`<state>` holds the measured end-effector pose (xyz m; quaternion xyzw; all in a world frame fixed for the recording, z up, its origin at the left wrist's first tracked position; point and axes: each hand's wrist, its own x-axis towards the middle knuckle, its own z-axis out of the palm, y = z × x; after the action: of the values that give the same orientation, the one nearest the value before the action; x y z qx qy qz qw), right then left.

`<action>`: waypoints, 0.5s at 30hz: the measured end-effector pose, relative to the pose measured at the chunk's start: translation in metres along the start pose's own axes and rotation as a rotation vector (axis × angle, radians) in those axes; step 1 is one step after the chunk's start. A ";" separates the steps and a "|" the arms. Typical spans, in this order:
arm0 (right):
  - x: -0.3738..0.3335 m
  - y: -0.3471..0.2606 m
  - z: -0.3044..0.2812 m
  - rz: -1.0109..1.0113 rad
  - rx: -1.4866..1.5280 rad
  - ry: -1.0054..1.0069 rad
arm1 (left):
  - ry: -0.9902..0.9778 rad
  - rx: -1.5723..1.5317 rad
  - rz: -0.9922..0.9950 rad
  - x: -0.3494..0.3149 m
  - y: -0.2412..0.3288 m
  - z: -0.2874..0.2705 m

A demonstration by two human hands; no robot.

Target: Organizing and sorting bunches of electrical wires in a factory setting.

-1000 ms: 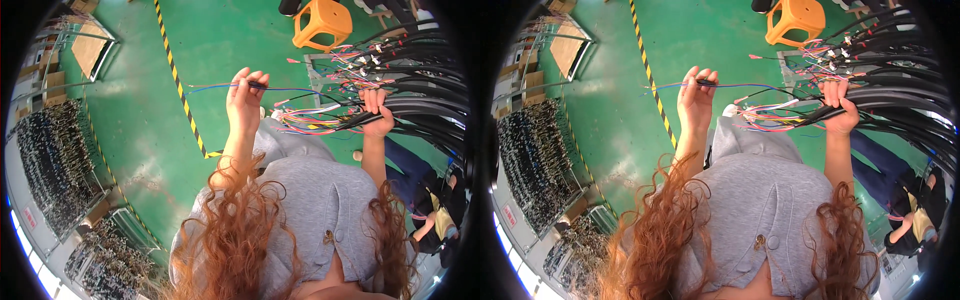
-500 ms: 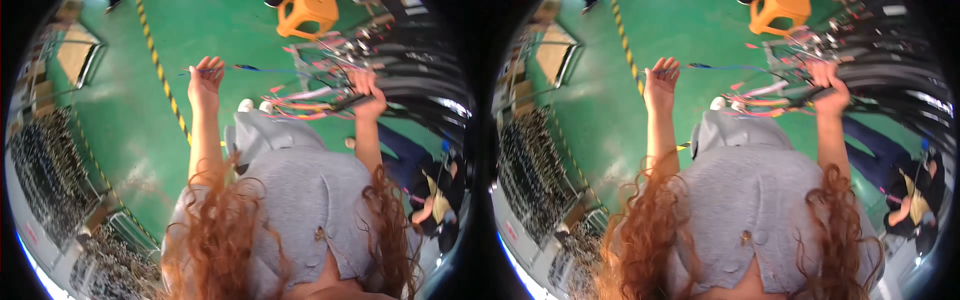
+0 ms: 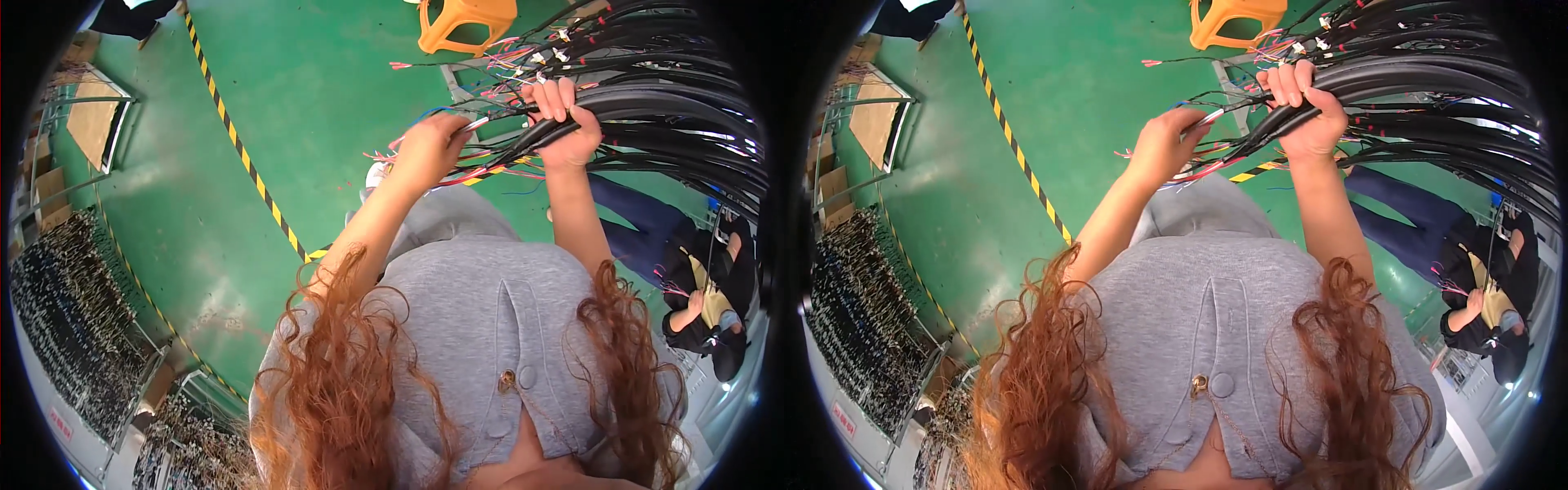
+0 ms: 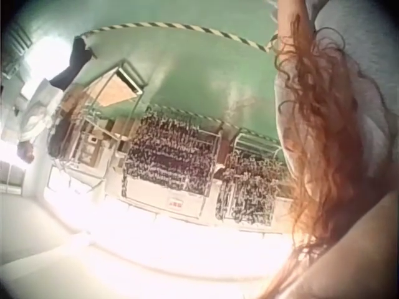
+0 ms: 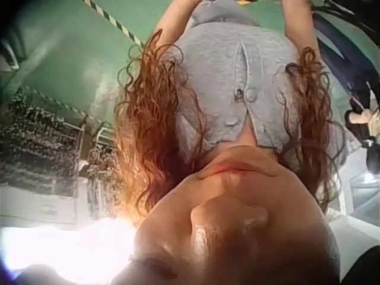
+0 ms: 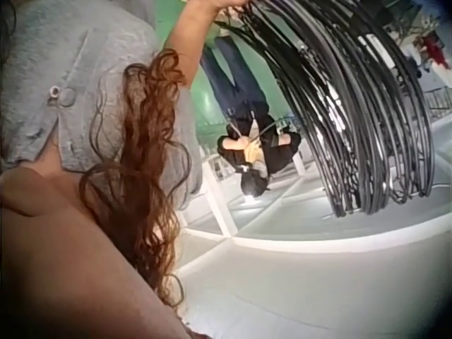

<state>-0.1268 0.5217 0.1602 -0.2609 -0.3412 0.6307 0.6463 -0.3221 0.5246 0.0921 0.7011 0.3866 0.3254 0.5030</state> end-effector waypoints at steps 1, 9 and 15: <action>0.001 0.000 -0.001 -0.001 -0.011 0.006 | 0.003 0.097 0.086 0.004 -0.005 -0.006; -0.003 -0.002 -0.011 -0.012 -0.046 0.029 | -0.574 -0.126 -0.146 0.019 -0.066 -0.075; -0.004 -0.002 -0.020 0.003 -0.034 0.067 | -0.730 -0.389 -0.416 -0.003 -0.082 -0.119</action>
<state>-0.1102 0.5197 0.1489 -0.2933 -0.3295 0.6167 0.6520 -0.4420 0.5924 0.0476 0.5697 0.2487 0.0160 0.7831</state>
